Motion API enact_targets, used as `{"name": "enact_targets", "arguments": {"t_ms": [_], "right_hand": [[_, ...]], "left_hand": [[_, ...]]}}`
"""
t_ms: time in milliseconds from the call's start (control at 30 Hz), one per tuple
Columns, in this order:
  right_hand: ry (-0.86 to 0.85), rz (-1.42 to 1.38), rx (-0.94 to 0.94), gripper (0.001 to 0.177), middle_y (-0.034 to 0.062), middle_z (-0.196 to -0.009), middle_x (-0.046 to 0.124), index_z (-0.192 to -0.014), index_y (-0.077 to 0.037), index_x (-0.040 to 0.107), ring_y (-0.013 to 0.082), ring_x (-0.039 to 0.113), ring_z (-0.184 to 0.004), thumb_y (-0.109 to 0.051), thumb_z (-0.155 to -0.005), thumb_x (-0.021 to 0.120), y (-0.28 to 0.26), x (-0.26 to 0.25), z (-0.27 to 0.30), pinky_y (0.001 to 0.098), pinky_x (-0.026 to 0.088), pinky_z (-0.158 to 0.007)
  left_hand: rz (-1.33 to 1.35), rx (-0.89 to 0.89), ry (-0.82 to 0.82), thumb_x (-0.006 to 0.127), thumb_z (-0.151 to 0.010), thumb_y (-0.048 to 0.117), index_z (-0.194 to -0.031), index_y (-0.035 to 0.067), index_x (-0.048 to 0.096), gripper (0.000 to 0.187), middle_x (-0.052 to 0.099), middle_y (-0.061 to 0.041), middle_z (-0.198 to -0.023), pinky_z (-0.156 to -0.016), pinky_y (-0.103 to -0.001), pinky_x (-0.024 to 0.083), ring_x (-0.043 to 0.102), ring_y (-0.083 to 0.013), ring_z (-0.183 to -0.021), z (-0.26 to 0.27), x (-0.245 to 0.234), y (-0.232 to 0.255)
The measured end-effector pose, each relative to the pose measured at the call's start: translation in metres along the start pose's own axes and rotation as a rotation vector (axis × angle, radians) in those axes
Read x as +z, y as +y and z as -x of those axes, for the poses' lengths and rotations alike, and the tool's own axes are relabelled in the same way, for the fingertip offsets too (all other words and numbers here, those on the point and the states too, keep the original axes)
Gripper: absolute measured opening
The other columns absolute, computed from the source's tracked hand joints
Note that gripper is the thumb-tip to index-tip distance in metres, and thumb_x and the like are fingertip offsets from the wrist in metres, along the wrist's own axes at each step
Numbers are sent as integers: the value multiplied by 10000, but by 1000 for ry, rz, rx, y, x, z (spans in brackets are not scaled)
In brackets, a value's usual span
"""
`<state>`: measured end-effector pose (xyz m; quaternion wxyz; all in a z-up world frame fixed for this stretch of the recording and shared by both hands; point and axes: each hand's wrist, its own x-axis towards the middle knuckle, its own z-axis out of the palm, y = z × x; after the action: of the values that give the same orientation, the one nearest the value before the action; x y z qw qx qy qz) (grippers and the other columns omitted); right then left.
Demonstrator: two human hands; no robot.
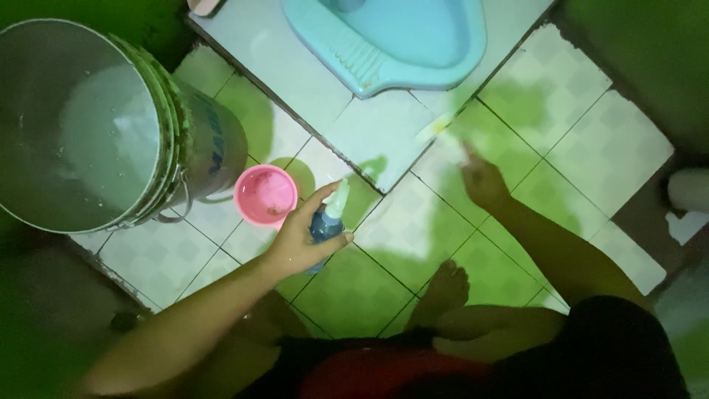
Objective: The person scrubs a tiled floor area next to a basin using a small brush and liquid soap. They repeatedly apply soap and scrub the same spot, then rinse the brush with water from a pink scoop taken from a bucket.
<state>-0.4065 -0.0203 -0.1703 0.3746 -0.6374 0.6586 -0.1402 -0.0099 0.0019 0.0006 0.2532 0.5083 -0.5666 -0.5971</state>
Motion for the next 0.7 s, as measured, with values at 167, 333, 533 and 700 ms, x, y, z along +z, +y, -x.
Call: {"name": "enact_targets", "arguments": {"t_ms": [167,333,533,700], "right_hand": [[35,-7,-16,430,273,-963,714,-1445,-98,514,403,701,-898,-248,-1043,509,44,52,-4,520,533,-833],[-186,130,-249,335,225,-1063,761,-1135,-52,763,387,724,-1035,-310,-988,608,-5,72,-8,498,561,-950],[-38,-111,23,399,245,-1022,737,-1132,16,739,405,687,-1084,-306,-937,609,-94,26,-16,547,505,-950],[-189,-105,-183,532,77,-1421,616,-1537,-295,510,286,578,-1299,-221,-1016,594,-67,60,-44,449,462,-1121]], "left_hand": [[12,14,20,834,-717,46,-1442,31,506,796,706,-154,-850,-765,-369,557,647,-212,-781,5,-3,-2],[-4,36,39,846,-712,75,-1445,37,504,810,701,-171,-861,-755,-376,558,662,-237,-788,10,-7,0],[16,61,47,853,-698,64,-1436,20,516,813,707,-176,-852,-727,-378,551,656,-229,-783,11,-13,-8],[11,62,73,847,-714,101,-1410,27,530,768,695,-153,-839,-748,-370,544,661,-236,-795,15,-20,-13]]}}
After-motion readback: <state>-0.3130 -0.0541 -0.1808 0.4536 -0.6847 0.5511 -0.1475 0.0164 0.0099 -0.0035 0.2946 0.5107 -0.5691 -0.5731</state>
